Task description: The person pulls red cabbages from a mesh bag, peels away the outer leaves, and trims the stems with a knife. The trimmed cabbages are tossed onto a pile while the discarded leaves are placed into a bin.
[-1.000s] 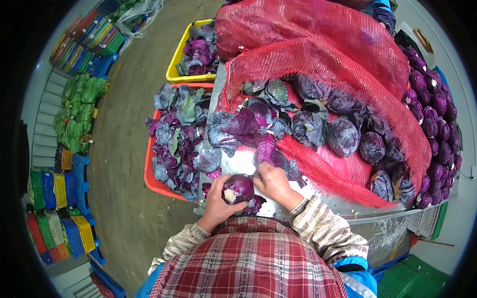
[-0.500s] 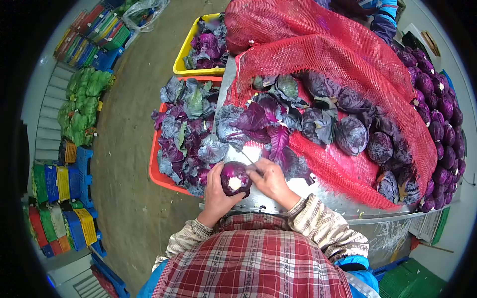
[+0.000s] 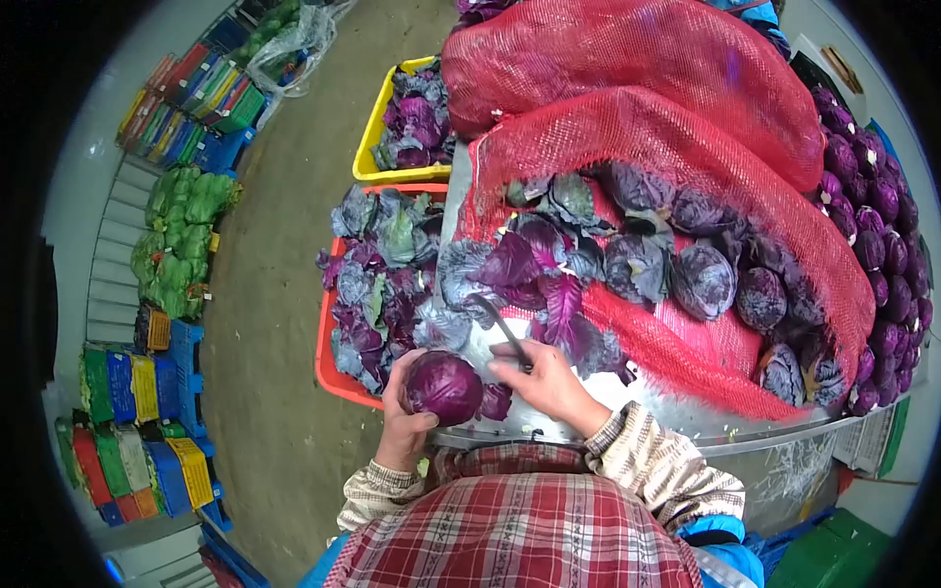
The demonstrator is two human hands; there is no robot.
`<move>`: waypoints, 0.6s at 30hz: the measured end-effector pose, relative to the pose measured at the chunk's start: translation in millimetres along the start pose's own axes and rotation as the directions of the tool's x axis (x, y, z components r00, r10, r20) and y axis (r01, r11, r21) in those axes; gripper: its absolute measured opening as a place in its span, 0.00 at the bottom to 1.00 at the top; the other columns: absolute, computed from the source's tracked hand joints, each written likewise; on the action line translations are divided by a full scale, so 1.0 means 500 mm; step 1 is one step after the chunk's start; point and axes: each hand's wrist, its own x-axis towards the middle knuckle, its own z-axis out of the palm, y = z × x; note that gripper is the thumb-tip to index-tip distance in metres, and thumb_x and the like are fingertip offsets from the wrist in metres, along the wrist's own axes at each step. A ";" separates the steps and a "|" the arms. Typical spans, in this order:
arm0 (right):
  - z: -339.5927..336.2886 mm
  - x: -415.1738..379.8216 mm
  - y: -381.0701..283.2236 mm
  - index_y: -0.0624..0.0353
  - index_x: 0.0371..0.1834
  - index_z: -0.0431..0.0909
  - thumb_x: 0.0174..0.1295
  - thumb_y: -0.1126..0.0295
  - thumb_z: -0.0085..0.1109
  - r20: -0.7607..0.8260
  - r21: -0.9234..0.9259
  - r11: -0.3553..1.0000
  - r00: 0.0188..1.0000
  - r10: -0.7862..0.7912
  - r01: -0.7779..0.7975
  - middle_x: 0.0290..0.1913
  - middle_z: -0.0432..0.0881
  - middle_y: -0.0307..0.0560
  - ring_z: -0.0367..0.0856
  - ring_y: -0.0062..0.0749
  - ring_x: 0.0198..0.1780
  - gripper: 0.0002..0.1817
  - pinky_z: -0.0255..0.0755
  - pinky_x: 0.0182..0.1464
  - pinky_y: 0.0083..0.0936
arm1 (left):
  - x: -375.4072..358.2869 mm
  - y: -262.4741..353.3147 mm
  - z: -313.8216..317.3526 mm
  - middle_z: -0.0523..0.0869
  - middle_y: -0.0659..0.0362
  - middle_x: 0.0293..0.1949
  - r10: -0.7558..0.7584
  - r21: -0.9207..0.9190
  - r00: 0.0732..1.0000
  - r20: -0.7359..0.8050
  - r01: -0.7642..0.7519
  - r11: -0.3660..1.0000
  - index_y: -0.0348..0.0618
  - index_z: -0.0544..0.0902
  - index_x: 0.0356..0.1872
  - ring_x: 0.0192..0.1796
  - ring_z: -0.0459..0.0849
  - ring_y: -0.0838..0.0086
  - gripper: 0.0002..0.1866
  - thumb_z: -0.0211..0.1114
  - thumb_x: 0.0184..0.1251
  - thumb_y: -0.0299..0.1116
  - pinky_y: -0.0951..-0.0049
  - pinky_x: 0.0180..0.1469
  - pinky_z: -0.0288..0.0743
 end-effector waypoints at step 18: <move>-0.008 -0.020 -0.121 0.65 0.34 0.81 0.62 0.68 0.60 0.148 -0.108 0.983 0.980 -0.134 0.151 0.24 0.78 0.40 0.73 0.18 0.29 0.09 0.69 0.34 0.24 | 0.040 0.052 0.074 0.82 0.46 0.49 -0.153 -0.532 0.967 -0.204 0.022 0.846 0.39 0.71 0.59 0.51 0.82 0.54 0.39 0.40 0.64 0.66 0.53 0.56 0.75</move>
